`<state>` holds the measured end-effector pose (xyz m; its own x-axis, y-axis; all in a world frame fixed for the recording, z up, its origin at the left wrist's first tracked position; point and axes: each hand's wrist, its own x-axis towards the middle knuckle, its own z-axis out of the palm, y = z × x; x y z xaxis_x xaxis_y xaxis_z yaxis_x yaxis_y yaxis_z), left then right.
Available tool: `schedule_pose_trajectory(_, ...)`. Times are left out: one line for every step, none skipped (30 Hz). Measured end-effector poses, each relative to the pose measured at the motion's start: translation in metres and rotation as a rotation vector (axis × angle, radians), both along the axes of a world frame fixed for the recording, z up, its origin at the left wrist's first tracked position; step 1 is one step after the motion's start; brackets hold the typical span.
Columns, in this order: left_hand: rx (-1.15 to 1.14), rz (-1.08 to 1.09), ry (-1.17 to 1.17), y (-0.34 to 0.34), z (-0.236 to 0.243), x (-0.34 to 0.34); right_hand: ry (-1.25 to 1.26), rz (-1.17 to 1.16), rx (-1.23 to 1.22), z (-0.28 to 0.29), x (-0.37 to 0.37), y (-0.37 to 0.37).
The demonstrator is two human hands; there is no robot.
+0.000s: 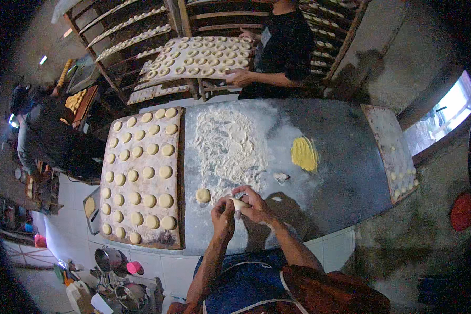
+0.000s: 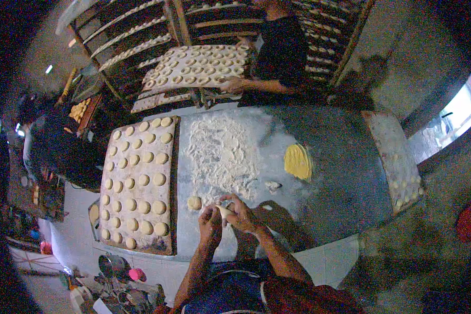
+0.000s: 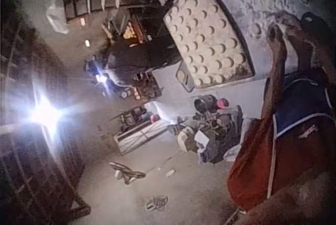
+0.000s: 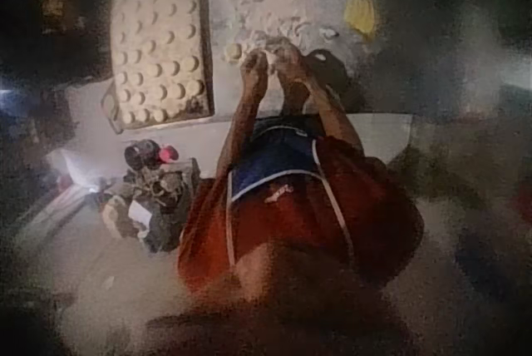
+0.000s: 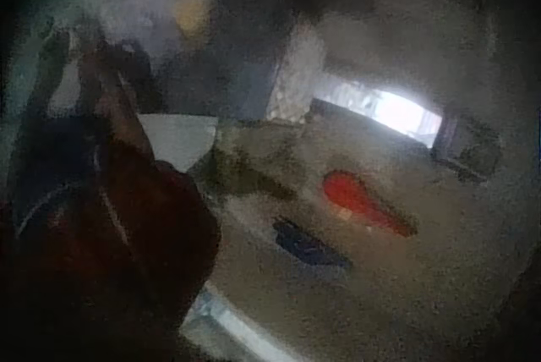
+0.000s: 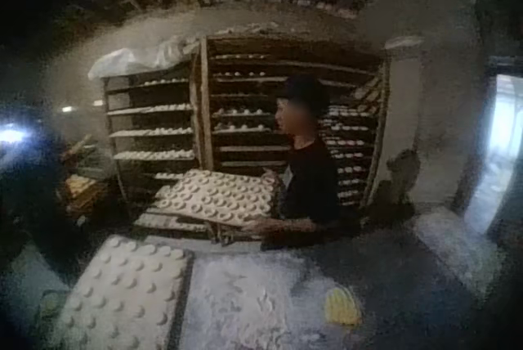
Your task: The person shapes small dough balls into rings by hand and places them on a wooden board. Another person works nearby, also shaping dough and arranging it on trays.
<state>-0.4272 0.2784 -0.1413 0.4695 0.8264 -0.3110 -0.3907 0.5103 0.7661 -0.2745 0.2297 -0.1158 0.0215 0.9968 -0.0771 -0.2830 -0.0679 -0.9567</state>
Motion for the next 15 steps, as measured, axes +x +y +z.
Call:
schedule_pose_trajectory(0.03,-0.097,0.006,-0.001,0.009,0.0,0.026,0.084,0.039,-0.004,0.006,-0.001)
schedule_pose_trajectory(0.062,-0.192,0.008,-0.001,0.028,0.0,0.168,0.046,0.11,-0.002,0.008,-0.002)
schedule_pose_trajectory(0.096,-0.287,0.01,0.0,0.039,0.001,0.21,-0.032,0.033,-0.006,0.012,-0.003)
schedule_pose_trajectory(0.078,-0.306,-0.101,-0.005,0.038,-0.002,0.259,-0.098,-0.041,-0.009,0.011,-0.002)
schedule_pose_trajectory(0.113,-0.264,-0.112,-0.006,0.033,-0.006,0.235,-0.188,-0.099,-0.013,0.005,-0.002)
schedule_pose_trajectory(0.147,-0.224,-0.122,-0.006,0.023,-0.009,0.212,-0.276,-0.156,-0.016,0.0,-0.001)
schedule_pose_trajectory(0.198,-0.173,-0.043,-0.002,0.021,-0.007,0.024,-0.285,-0.209,-0.008,-0.006,0.0)
schedule_pose_trajectory(0.242,-0.124,0.044,0.0,0.021,-0.006,-0.164,-0.293,-0.26,0.007,-0.013,0.0)
schedule_pose_trajectory(0.135,-0.037,-0.008,0.0,0.02,-0.007,-0.096,-0.331,-0.251,-0.009,-0.017,0.002)
schedule_pose_trajectory(0.026,0.047,-0.066,-0.002,0.037,-0.005,-0.032,-0.377,-0.239,-0.014,-0.02,0.004)
schedule_pose_trajectory(0.036,0.094,-0.022,0.001,0.034,-0.003,0.032,-0.424,-0.222,-0.018,-0.022,0.007)
schedule_pose_trajectory(0.047,0.141,0.024,0.004,0.031,-0.001,0.229,-0.551,-0.224,-0.024,-0.032,0.007)
schedule_pose_trajectory(0.363,0.107,0.193,0.009,0.019,-0.009,0.134,-0.444,-0.185,-0.014,-0.036,0.006)
schedule_pose_trajectory(0.679,0.056,0.357,0.015,0.013,-0.016,0.037,-0.355,-0.137,-0.002,-0.037,0.005)
schedule_pose_trajectory(0.993,0.005,0.522,0.019,0.007,-0.024,-0.195,-0.275,-0.149,0.007,-0.046,0.01)
